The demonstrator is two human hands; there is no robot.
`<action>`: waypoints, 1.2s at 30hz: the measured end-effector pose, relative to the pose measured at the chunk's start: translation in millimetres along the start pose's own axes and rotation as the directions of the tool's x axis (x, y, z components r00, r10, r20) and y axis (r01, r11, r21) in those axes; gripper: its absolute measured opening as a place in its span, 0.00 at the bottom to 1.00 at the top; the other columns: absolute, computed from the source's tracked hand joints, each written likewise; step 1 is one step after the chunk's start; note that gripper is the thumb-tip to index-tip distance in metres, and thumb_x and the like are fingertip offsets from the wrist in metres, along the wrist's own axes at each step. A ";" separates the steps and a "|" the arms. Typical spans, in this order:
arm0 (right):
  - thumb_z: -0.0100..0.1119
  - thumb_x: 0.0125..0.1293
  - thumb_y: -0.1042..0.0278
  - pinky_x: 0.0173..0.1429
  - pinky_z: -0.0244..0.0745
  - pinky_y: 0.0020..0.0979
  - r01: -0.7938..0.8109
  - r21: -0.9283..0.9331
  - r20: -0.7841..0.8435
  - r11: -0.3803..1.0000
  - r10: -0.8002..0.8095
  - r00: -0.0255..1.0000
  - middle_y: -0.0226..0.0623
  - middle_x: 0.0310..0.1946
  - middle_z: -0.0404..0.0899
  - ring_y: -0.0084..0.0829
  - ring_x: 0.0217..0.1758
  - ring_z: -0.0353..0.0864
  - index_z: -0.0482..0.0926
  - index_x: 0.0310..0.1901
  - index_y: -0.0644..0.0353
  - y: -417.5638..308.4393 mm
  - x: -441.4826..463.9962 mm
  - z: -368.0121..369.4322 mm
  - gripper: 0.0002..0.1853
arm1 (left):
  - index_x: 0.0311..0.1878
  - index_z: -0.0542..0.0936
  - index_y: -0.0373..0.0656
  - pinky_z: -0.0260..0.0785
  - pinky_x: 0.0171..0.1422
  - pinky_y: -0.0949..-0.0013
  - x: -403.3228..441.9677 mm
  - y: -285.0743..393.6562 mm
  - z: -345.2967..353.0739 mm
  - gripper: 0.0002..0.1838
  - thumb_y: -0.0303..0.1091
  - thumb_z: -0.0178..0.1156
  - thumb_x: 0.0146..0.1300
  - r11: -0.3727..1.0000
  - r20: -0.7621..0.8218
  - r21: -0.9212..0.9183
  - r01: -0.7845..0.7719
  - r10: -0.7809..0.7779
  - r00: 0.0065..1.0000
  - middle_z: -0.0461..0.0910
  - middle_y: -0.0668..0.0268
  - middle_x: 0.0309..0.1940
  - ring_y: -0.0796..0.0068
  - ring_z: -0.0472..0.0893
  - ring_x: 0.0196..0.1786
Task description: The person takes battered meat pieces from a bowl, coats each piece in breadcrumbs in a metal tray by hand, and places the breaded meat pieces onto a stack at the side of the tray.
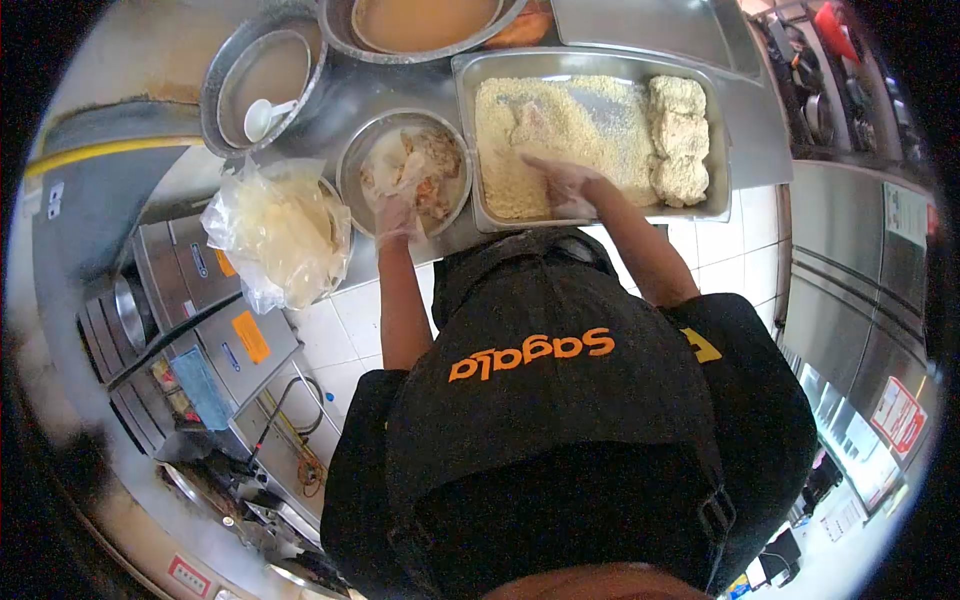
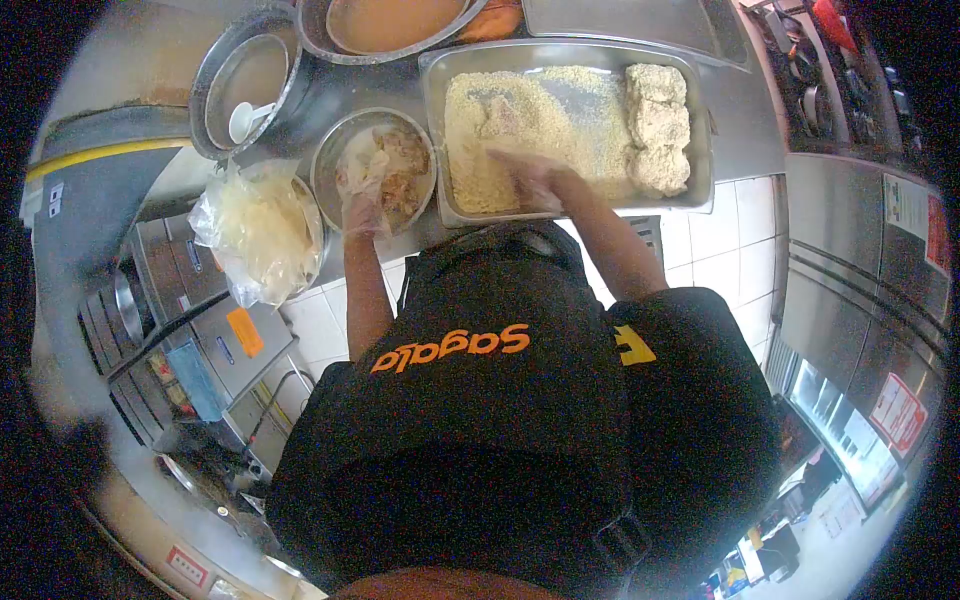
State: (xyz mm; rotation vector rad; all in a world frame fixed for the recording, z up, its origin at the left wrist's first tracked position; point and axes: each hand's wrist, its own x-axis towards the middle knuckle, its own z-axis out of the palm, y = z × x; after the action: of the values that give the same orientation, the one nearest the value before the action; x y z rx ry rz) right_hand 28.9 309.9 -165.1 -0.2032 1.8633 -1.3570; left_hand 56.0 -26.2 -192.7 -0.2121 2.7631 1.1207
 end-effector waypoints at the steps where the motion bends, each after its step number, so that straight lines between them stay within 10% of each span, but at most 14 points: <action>1: 0.49 0.61 0.47 0.63 0.59 0.41 -0.105 0.182 0.034 0.978 0.101 0.994 0.45 0.59 0.64 0.40 0.63 0.62 0.64 0.60 0.51 1.7 19.8 8.5 0.28 | 0.43 0.79 0.39 0.70 0.48 0.63 -8.0 55.0 -23.0 0.14 0.36 0.55 0.57 0.912 -0.097 -0.404 0.068 -0.117 0.988 0.79 0.59 0.39 0.67 0.79 0.43; 5: 0.47 0.61 0.43 0.65 0.54 0.45 -0.367 0.432 -0.036 0.823 0.423 0.906 0.43 0.62 0.60 0.40 0.66 0.57 0.65 0.61 0.51 -50.2 32.0 27.4 0.30 | 0.47 0.76 0.33 0.71 0.48 0.70 2.9 53.0 -25.0 0.17 0.33 0.57 0.57 0.411 0.272 -0.872 0.265 -0.043 0.961 0.77 0.60 0.44 0.70 0.78 0.44; 9: 0.45 0.59 0.38 0.67 0.48 0.46 0.172 0.289 -0.138 0.942 -0.137 0.981 0.47 0.60 0.62 0.41 0.65 0.56 0.66 0.59 0.60 11.9 51.6 -1.3 0.35 | 0.47 0.75 0.31 0.72 0.45 0.73 1.0 43.4 -37.2 0.16 0.30 0.58 0.56 0.380 0.334 -0.880 0.286 0.065 0.940 0.77 0.59 0.45 0.73 0.78 0.43; 11: 0.46 0.58 0.38 0.67 0.47 0.43 0.573 0.146 -0.175 0.807 -0.549 0.817 0.47 0.60 0.63 0.41 0.64 0.58 0.65 0.58 0.64 10.5 51.9 -25.2 0.37 | 0.47 0.74 0.33 0.71 0.44 0.73 -5.4 59.2 -45.9 0.17 0.30 0.60 0.55 0.437 0.314 -0.855 0.279 0.009 0.949 0.77 0.61 0.42 0.74 0.78 0.41; 14: 0.51 0.56 0.40 0.59 0.59 0.40 0.033 -0.216 -0.288 0.976 -0.095 0.953 0.47 0.52 0.71 0.41 0.55 0.67 0.71 0.52 0.66 -39.2 52.3 -52.6 0.34 | 0.47 0.74 0.37 0.71 0.42 0.73 -6.1 57.3 -45.8 0.18 0.31 0.62 0.53 0.453 0.245 -0.854 0.256 -0.085 0.966 0.78 0.65 0.34 0.75 0.78 0.38; 17: 0.57 0.53 0.42 0.47 0.68 0.38 -0.381 -0.508 -0.489 0.772 0.105 0.866 0.49 0.40 0.78 0.43 0.43 0.76 0.76 0.42 0.66 -46.2 91.6 -70.6 0.30 | 0.47 0.73 0.37 0.72 0.41 0.74 0.7 38.8 -32.6 0.17 0.31 0.61 0.54 0.358 0.171 -0.909 0.212 -0.142 0.975 0.78 0.66 0.34 0.75 0.78 0.37; 18: 0.58 0.53 0.49 0.38 0.71 0.40 -0.105 -0.719 -0.437 0.687 -0.330 0.837 0.51 0.28 0.77 0.47 0.32 0.76 0.78 0.33 0.65 5.6 125.7 -76.5 0.22 | 0.47 0.73 0.37 0.72 0.40 0.74 -1.8 48.8 -36.0 0.17 0.31 0.61 0.55 0.308 0.160 -0.928 0.209 -0.176 0.971 0.78 0.66 0.34 0.75 0.78 0.36; 21: 0.55 0.56 0.55 0.38 0.70 0.42 -0.009 -0.860 -0.326 0.510 -0.535 0.779 0.52 0.26 0.75 0.48 0.31 0.75 0.77 0.30 0.63 6.3 138.9 -45.4 0.17 | 0.47 0.73 0.36 0.72 0.40 0.74 -3.0 67.0 -42.4 0.17 0.31 0.61 0.55 0.200 0.140 -0.961 0.192 -0.248 0.959 0.78 0.66 0.34 0.75 0.78 0.36; 22: 0.50 0.58 0.57 0.41 0.68 0.43 -0.177 -0.820 -0.394 0.544 -0.312 0.865 0.49 0.29 0.75 0.46 0.35 0.75 0.76 0.34 0.61 17.4 140.6 -37.0 0.14 | 0.47 0.73 0.36 0.72 0.40 0.74 -2.3 69.6 -43.6 0.17 0.31 0.61 0.55 0.184 0.133 -0.966 0.184 -0.257 0.957 0.78 0.66 0.34 0.75 0.78 0.36; 31: 0.43 0.62 0.53 0.48 0.64 0.44 -0.263 -0.904 -0.384 0.336 -0.369 0.846 0.44 0.43 0.73 0.43 0.43 0.72 0.70 0.47 0.57 -22.9 74.2 8.4 0.19 | 0.49 0.72 0.35 0.72 0.40 0.73 -4.0 67.0 -38.5 0.19 0.30 0.62 0.53 0.232 0.192 -0.944 0.235 -0.192 0.962 0.78 0.66 0.34 0.74 0.78 0.35; 34: 0.43 0.61 0.49 0.51 0.64 0.46 -0.105 -0.572 -0.587 0.814 -0.316 0.746 0.50 0.40 0.76 0.46 0.46 0.74 0.75 0.42 0.60 -25.8 91.4 -14.5 0.22 | 0.49 0.72 0.35 0.72 0.40 0.73 4.0 77.1 -36.6 0.20 0.29 0.62 0.53 0.227 0.225 -0.939 0.258 -0.160 0.961 0.78 0.65 0.34 0.74 0.78 0.35; 36: 0.41 0.64 0.49 0.49 0.65 0.46 -0.139 -0.761 -0.512 0.634 -0.456 0.728 0.50 0.39 0.74 0.48 0.42 0.73 0.71 0.46 0.60 2.7 115.8 -24.8 0.22 | 0.48 0.72 0.36 0.73 0.43 0.70 -1.9 73.0 -39.7 0.17 0.27 0.61 0.54 0.295 0.238 -0.914 0.278 -0.163 0.957 0.77 0.63 0.37 0.73 0.79 0.36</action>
State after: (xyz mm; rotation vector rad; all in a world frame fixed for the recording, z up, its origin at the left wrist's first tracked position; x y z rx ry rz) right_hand -64.0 265.3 -223.6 -0.3597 3.0801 -0.6503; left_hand 40.6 -1.9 -114.7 -0.6108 1.4947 2.4171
